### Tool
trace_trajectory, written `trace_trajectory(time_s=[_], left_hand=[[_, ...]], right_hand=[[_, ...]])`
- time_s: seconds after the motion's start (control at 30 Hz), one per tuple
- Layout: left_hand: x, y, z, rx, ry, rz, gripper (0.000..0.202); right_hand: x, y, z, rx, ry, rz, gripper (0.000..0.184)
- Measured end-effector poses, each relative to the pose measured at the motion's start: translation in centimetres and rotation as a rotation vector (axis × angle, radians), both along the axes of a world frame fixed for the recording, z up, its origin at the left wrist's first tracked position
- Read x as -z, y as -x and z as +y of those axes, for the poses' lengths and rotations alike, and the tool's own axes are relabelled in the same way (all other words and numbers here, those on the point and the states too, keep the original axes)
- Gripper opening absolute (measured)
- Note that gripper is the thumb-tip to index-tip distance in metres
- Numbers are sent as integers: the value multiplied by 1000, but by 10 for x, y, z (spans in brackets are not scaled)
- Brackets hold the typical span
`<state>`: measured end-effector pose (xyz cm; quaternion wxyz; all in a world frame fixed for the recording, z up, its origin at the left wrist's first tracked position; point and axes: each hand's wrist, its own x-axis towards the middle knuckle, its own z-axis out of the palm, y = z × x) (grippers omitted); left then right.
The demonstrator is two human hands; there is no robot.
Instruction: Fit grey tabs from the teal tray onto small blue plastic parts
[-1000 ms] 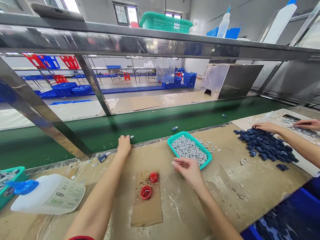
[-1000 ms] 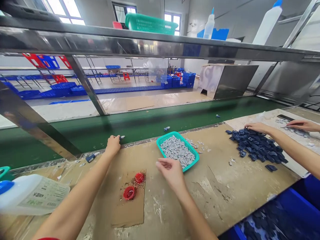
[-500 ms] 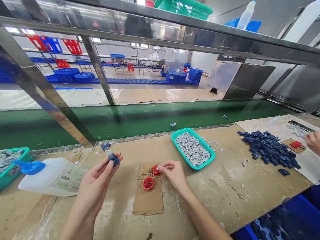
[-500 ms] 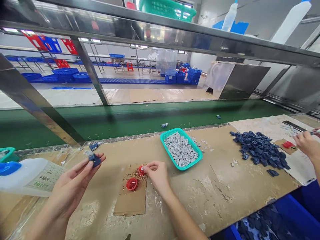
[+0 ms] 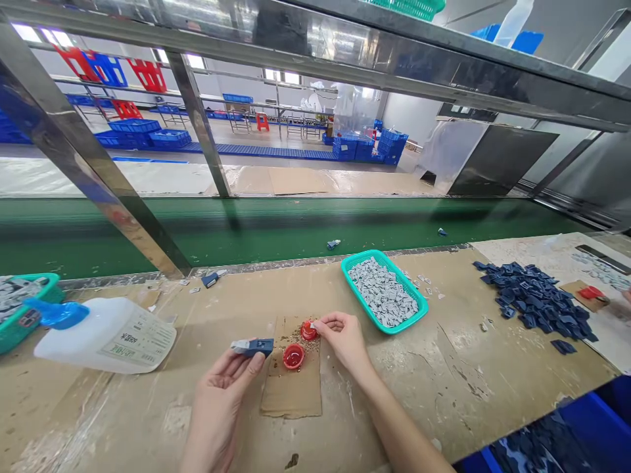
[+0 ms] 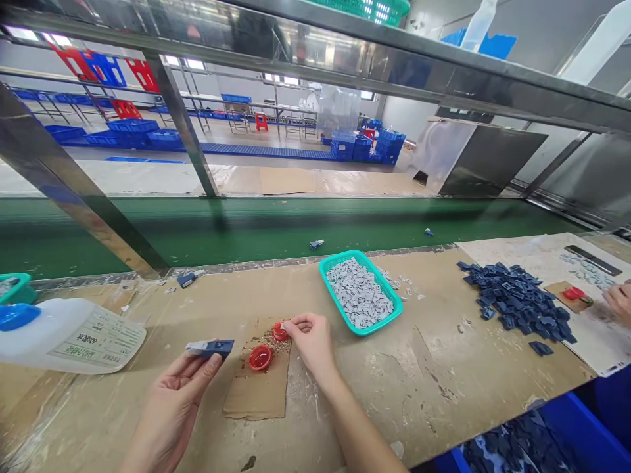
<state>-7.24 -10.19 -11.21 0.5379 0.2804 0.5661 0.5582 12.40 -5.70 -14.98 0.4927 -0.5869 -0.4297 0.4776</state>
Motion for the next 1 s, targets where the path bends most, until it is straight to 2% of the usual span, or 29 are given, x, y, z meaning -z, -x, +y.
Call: trace_trajectory(time_s=[0.1,0.23,0.37,0.47,0.67,0.87,1.0], left_hand=[[3,-6,-1,27,-3,16,52],[2,-16,-3,45,-48,51,50],[-2,-30,-5,75,-69,55,48],[-10,-40,-6,92,-64,45,47],[-23,-50,-8,112,-112,110,40],[-18,-48,-13,171,-193,236,40],[-16,-44,-9,253,-286,372,35]], right_hand=[[-7,-2,-2,-5,3,51,35],[-34,-5,-14,-55,-3,155,34],[-62,-2,-32,-130,-30,236,29],[-72,2,-40,-177,-52,259,27],[-77,5,-45,-195,-47,207,27],[-77,-1,-46,-260,-14,128,31],[-71,-3,-44,-398,69,284,41]])
